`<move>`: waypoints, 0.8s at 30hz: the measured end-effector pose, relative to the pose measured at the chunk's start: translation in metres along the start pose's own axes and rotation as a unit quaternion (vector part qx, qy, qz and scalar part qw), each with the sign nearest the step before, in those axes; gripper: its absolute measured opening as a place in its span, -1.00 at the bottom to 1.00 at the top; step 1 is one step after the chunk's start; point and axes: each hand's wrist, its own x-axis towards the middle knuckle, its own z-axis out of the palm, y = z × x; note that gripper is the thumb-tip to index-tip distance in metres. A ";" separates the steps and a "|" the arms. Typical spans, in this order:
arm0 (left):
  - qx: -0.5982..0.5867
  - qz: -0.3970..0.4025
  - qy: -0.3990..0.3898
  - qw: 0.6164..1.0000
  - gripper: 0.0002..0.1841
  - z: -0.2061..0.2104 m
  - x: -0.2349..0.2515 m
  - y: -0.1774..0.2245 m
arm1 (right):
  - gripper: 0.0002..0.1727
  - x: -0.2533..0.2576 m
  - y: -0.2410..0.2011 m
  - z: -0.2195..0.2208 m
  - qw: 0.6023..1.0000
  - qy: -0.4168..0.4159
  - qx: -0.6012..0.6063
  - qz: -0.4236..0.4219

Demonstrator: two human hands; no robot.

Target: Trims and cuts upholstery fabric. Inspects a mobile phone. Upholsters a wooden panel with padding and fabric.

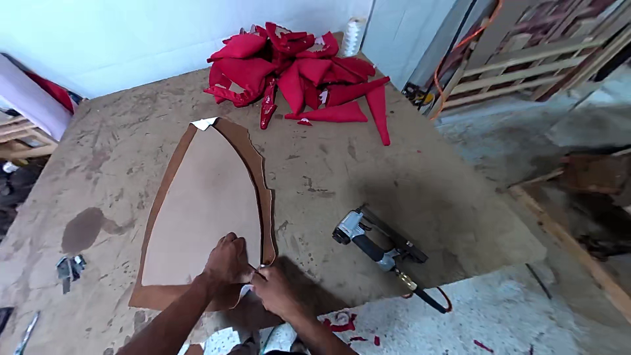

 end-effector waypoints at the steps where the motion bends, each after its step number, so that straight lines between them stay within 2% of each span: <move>1: -0.014 0.031 -0.019 0.999 -0.30 -0.003 -0.001 -0.009 | -0.54 0.007 -0.006 0.001 1.000 -0.020 0.003 0.013; 4: -0.089 0.148 -0.072 0.982 -0.32 -0.011 0.001 -0.038 | -0.63 0.031 -0.018 -0.004 0.993 -0.104 0.013 0.046; 6: -0.126 0.184 -0.052 0.973 -0.16 -0.003 -0.007 -0.045 | -0.71 0.041 -0.026 -0.006 0.991 -0.115 -0.028 0.067; 8: -0.117 0.162 0.018 0.980 0.08 0.010 -0.023 -0.042 | -0.66 0.054 -0.038 -0.001 0.985 -0.097 -0.120 0.079; 10: -0.094 0.110 0.104 0.984 0.18 0.027 -0.030 -0.038 | -0.63 0.062 -0.055 0.010 0.969 -0.063 -0.227 0.072; 12: -0.087 0.066 0.140 0.984 0.14 0.038 -0.032 -0.031 | -0.68 0.057 -0.060 0.016 0.967 -0.003 -0.254 0.020; 13: -0.091 0.058 0.146 0.983 0.11 0.039 -0.030 -0.030 | -0.70 0.050 -0.057 0.011 0.970 0.051 -0.233 -0.036; 14: -0.100 0.056 0.143 0.983 0.10 0.040 -0.029 -0.029 | -0.68 0.037 -0.052 -0.002 0.965 0.115 -0.216 -0.093; 16: -0.113 0.054 0.140 0.982 0.07 0.040 -0.028 -0.032 | -0.56 0.002 -0.034 -0.047 0.930 0.251 -0.212 -0.164; 18: -0.119 0.054 0.135 0.982 -0.01 0.040 -0.030 -0.036 | -0.35 -0.031 0.012 -0.113 0.882 0.358 -0.266 -0.156; 20: -0.124 0.050 0.128 0.983 -0.11 0.041 -0.030 -0.040 | -0.15 -0.047 0.061 -0.168 0.848 0.400 -0.321 -0.137; 21: -0.124 0.049 0.123 0.983 -0.14 0.045 -0.029 -0.040 | -0.08 -0.052 0.080 -0.181 0.840 0.399 -0.347 -0.123; 23: -0.116 0.053 0.122 0.984 -0.20 0.045 -0.025 -0.040 | -0.03 -0.050 0.096 -0.193 0.825 0.395 -0.389 -0.106; 24: -0.116 0.054 0.124 0.984 -0.22 0.044 -0.024 -0.041 | -0.08 -0.045 0.097 -0.198 0.819 0.398 -0.401 -0.098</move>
